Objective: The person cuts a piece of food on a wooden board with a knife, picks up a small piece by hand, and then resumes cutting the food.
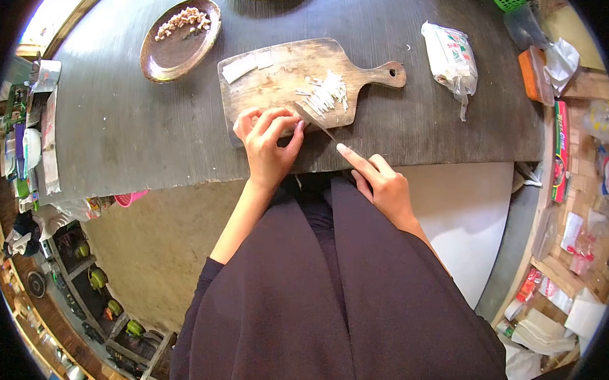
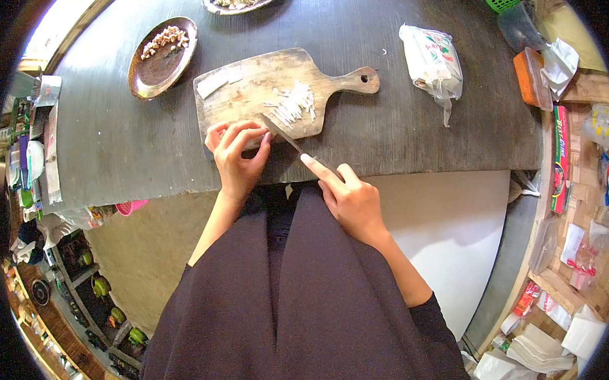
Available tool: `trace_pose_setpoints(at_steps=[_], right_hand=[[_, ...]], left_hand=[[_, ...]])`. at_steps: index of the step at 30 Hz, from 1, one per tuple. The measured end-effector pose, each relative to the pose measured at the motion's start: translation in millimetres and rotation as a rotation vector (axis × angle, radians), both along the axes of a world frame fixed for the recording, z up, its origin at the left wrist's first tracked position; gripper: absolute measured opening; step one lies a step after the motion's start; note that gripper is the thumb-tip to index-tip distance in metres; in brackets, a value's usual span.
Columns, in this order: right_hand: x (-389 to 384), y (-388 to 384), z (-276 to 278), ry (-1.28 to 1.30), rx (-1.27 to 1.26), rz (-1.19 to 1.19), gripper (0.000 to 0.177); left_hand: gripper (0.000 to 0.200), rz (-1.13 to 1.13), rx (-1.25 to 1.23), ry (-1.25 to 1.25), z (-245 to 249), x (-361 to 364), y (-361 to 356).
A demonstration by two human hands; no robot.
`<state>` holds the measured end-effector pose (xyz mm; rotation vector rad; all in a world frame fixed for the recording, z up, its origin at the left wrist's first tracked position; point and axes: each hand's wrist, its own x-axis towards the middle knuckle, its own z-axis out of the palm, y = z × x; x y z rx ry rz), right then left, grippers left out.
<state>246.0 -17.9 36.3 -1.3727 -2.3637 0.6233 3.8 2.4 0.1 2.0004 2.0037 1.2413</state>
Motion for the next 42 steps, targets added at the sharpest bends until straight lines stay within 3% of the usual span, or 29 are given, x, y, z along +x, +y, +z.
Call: trace_pose_setpoints(at_steps=[13,25,42], right_hand=[[1,-6,14,-0.006,-0.100,-0.002,0.055],[-3,-5,4,-0.078,0.039,0.019,0.056],[7,2,16,0.009,-0.069,-0.043,0.057]], left_hand=[[0.016,-0.006,0.005,0.002,5,-1,1],[0.015,-0.011,-0.008,0.012,2,-1,0],[0.012,0.009,0.005,0.014,7,2,0]])
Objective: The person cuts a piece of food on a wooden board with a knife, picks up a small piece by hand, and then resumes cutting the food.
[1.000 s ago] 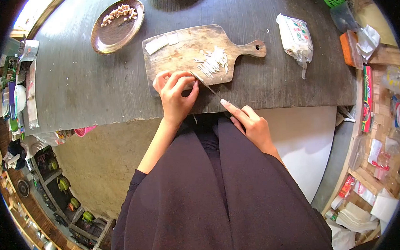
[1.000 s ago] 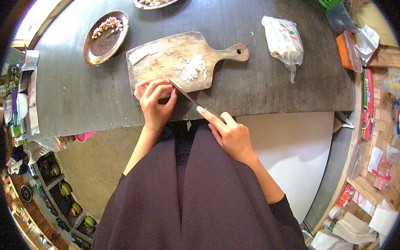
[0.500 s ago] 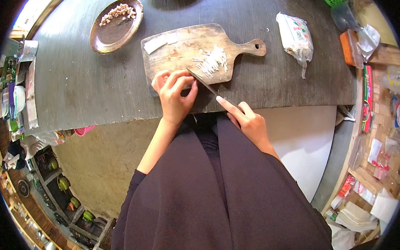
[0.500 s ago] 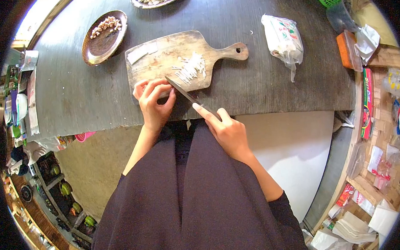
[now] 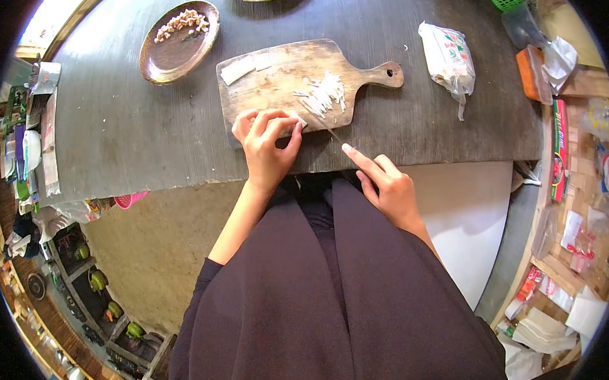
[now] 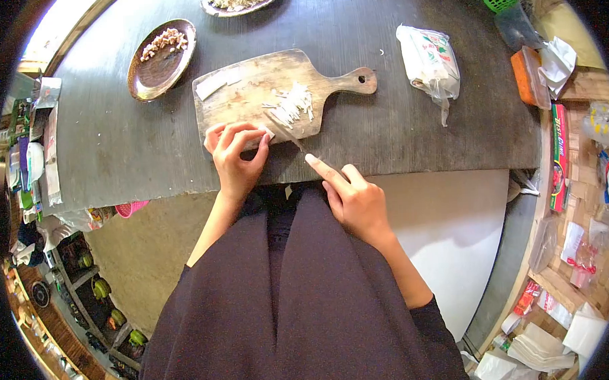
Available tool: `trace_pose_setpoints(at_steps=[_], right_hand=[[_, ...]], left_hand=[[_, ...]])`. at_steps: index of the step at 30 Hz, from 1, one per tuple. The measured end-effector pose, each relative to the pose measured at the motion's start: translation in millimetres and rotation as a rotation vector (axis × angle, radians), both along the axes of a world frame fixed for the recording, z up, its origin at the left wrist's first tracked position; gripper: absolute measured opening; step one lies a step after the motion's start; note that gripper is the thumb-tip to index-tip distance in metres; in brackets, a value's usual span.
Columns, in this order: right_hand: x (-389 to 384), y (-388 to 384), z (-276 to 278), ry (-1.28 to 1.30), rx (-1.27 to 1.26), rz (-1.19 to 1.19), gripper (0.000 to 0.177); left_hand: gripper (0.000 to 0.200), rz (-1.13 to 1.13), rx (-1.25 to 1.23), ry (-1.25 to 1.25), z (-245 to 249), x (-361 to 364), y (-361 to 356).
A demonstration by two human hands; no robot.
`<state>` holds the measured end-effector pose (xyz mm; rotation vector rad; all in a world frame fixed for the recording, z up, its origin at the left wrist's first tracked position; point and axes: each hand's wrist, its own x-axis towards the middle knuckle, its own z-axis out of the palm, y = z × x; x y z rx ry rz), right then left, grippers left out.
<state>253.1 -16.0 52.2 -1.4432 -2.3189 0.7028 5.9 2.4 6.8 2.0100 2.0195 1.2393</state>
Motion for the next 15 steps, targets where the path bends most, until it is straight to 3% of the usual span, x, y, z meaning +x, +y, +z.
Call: trace_pose_setpoints(at_steps=[8,15], right_hand=[[-4.9,-6.8,4.1,-0.002,-0.079,0.035,0.053],[-3.7,-6.3,-1.3,-0.021,0.001,0.063,0.054]], left_hand=[[0.016,-0.025,-0.004,-0.018,-6.4,-4.4,-1.3],[0.017,-0.024,0.001,-0.019,-6.4,-4.1,-0.7]])
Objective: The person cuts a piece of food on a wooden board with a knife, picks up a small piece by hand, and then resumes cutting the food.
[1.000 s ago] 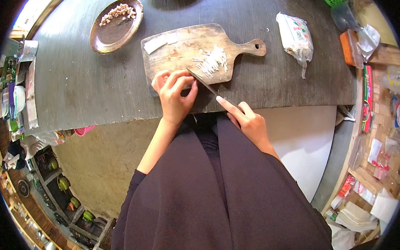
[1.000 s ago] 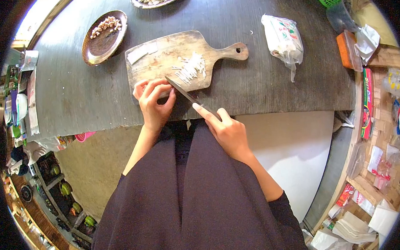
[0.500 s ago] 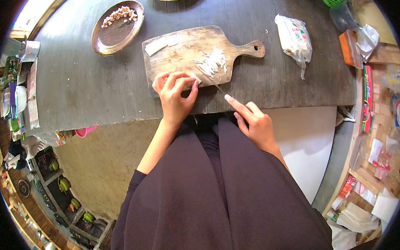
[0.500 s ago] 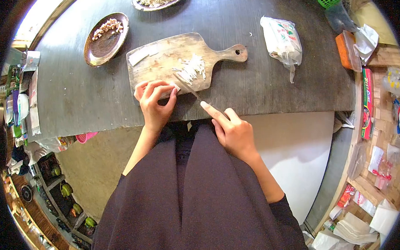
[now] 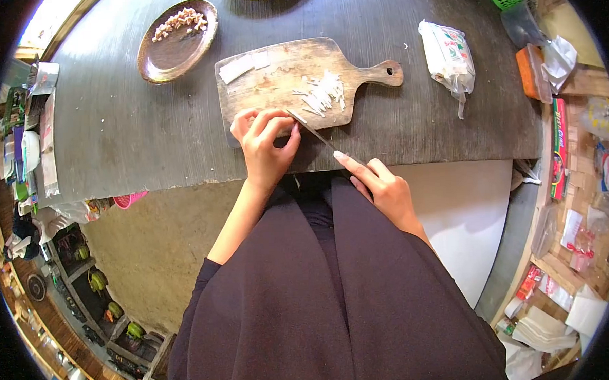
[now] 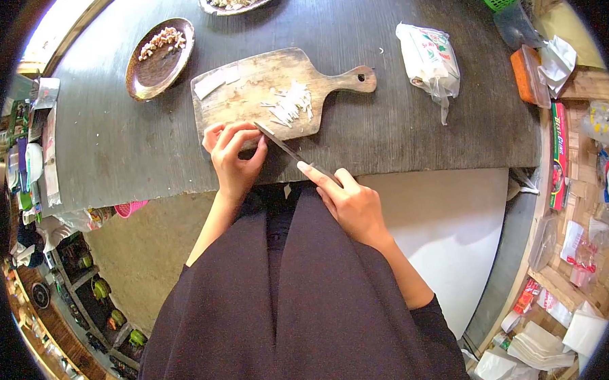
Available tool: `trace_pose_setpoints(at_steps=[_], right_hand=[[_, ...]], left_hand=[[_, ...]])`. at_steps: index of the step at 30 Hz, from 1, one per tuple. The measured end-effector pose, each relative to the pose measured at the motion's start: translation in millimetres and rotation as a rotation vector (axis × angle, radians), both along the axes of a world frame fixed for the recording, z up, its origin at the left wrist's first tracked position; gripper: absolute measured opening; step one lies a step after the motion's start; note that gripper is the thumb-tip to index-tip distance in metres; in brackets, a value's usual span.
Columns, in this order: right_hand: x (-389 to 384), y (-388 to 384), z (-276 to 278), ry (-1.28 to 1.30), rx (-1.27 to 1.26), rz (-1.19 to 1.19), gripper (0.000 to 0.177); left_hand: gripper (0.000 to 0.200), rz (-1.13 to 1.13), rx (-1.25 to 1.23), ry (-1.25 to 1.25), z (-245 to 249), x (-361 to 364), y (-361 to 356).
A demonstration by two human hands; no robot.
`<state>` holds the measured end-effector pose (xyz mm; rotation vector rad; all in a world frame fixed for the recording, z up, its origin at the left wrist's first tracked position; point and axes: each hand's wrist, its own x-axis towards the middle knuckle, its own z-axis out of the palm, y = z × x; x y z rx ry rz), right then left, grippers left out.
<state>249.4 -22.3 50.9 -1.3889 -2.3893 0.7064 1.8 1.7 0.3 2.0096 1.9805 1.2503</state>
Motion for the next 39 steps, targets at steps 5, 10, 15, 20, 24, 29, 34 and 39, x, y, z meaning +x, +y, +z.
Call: trace_pose_setpoints(at_steps=[5,10,15,20,24,29,34,39], right_hand=[[-5,5,0,-0.039,0.018,0.016,0.054],[-10,10,-6,0.003,0.003,0.002,0.054],[-2,6,-8,0.023,0.003,0.004,0.055],[0,10,0,0.033,-0.001,-0.014,0.057],[1,15,7,0.063,-0.016,-0.074,0.058],[1,7,9,0.015,-0.108,-0.006,0.056],[0,7,13,0.042,-0.118,-0.012,0.054],[-1,7,13,0.023,-0.113,-0.007,0.054]], left_hand=[[0.017,0.002,-0.006,0.009,1,0,0],[0.016,0.011,0.003,0.021,1,1,1],[0.015,0.010,0.010,0.028,1,0,1],[0.013,0.015,0.000,0.019,4,2,1],[0.012,0.027,0.010,0.033,7,3,1],[0.015,0.019,-0.002,0.025,4,0,0],[0.016,0.007,0.001,0.006,-2,-1,0],[0.016,0.007,-0.008,0.005,-1,-1,0]])
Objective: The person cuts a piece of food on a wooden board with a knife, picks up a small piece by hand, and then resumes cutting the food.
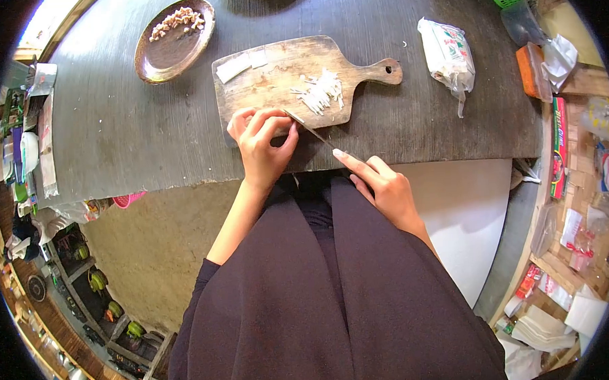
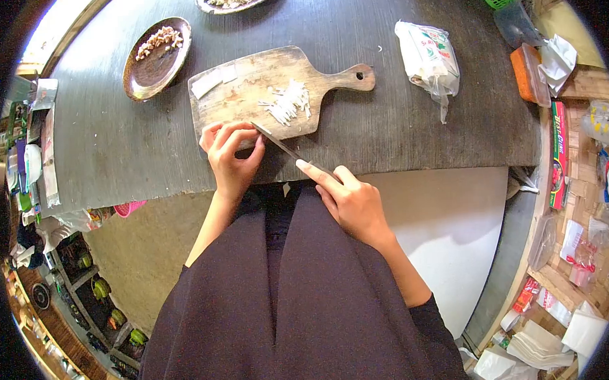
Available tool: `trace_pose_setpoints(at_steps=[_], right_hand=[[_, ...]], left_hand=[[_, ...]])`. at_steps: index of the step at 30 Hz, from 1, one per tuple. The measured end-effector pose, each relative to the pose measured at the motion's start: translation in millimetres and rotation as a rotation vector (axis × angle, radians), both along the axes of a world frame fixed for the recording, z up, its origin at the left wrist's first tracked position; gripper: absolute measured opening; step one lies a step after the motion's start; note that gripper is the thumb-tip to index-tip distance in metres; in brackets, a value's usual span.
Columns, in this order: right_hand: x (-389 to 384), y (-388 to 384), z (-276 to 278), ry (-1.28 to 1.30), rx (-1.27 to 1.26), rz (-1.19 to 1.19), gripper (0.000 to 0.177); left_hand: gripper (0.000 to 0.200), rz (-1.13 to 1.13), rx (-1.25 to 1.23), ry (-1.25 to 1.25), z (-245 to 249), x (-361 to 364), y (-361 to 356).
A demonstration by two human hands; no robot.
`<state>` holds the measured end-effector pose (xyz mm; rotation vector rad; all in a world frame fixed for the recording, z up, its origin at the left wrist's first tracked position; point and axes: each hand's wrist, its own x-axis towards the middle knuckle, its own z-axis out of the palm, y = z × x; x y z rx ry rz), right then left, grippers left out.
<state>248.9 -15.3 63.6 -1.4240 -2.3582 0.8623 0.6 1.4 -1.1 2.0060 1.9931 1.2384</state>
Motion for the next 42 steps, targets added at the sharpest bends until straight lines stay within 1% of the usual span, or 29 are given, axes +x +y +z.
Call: trace_pose_setpoints(at_steps=[2,5,9,14,24,29,31,33,36,42], right_hand=[[-2,-1,-3,-0.034,0.052,0.005,0.055],[-5,1,-11,-0.019,0.106,0.017,0.057],[-5,4,-20,0.008,0.135,0.016,0.054],[-1,1,-17,0.024,0.083,0.016,0.057],[0,4,-11,0.044,0.078,0.006,0.057],[11,8,-9,0.086,0.069,-0.077,0.058],[13,6,-8,0.068,0.077,-0.067,0.058],[13,5,-8,0.111,0.060,-0.005,0.056],[8,3,-2,0.059,0.007,0.006,0.055],[8,3,-2,0.064,-0.009,0.011,0.055]], left_hand=[[0.016,-0.001,0.005,0.000,0,0,0],[0.017,-0.001,0.014,-0.005,1,0,0],[0.017,0.000,0.022,-0.012,1,2,1],[0.017,0.004,0.004,-0.006,5,3,0],[0.015,0.003,0.029,-0.005,2,2,1],[0.015,0.013,0.019,0.005,7,3,0],[0.015,0.011,0.019,0.005,4,3,0],[0.015,0.012,0.018,0.006,1,2,0],[0.015,0.008,0.038,-0.002,0,2,1],[0.016,0.004,0.034,-0.008,1,2,0]])
